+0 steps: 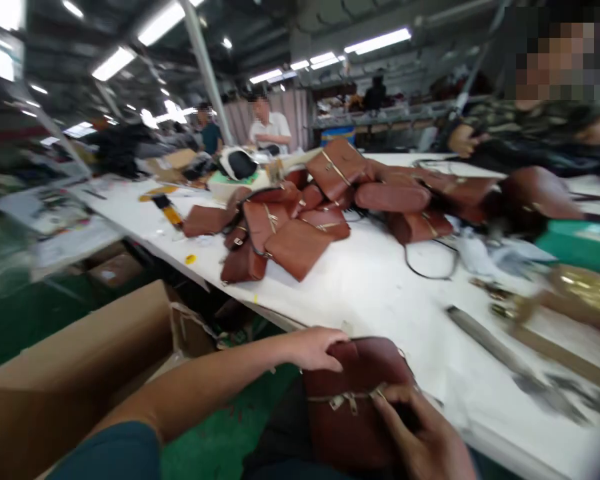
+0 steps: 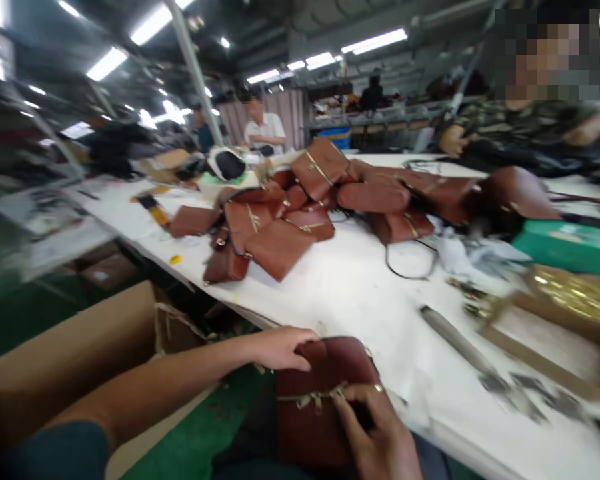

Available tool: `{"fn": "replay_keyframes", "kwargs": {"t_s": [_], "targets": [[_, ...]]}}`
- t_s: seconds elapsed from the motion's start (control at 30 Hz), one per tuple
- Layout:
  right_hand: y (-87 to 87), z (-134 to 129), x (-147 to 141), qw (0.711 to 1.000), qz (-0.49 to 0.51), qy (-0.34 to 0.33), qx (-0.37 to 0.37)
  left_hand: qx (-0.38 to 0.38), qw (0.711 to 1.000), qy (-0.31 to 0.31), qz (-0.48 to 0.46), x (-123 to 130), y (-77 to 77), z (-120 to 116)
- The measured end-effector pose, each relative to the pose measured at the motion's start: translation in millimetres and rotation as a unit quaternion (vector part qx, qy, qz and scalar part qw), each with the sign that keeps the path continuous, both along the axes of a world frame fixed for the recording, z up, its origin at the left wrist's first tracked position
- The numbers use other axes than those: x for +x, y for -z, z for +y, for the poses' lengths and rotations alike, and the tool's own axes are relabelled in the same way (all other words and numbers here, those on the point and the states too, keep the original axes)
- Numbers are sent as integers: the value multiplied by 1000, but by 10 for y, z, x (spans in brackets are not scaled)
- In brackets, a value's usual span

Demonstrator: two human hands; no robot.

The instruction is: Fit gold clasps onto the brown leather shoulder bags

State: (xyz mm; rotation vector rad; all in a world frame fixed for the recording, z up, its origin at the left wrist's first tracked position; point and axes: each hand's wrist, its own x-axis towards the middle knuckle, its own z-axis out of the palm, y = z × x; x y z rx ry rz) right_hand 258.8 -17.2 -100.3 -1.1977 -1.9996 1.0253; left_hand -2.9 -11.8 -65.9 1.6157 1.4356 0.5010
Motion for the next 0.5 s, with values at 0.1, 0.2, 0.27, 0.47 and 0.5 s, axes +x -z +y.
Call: {"fn": "replay_keyframes", "kwargs": {"t_s": [0.1, 0.2, 0.27, 0.47, 0.5], "targets": [[4, -54, 1, 995, 82, 28, -58, -30, 998, 15, -51, -31, 92, -8], [-11, -52, -35, 991, 109, 61, -46, -45, 994, 21, -98, 11, 124, -7], [-30, -62, -55, 990, 121, 61, -29, -54, 990, 22, -128, 84, 58, -26], [-70, -89, -62, 990, 132, 50, 24, -65, 995, 61, -47, 253, -272, -29], [-78, -95, -57, 990, 129, 49, 30, -60, 995, 72, -19, 267, -315, -32]]}}
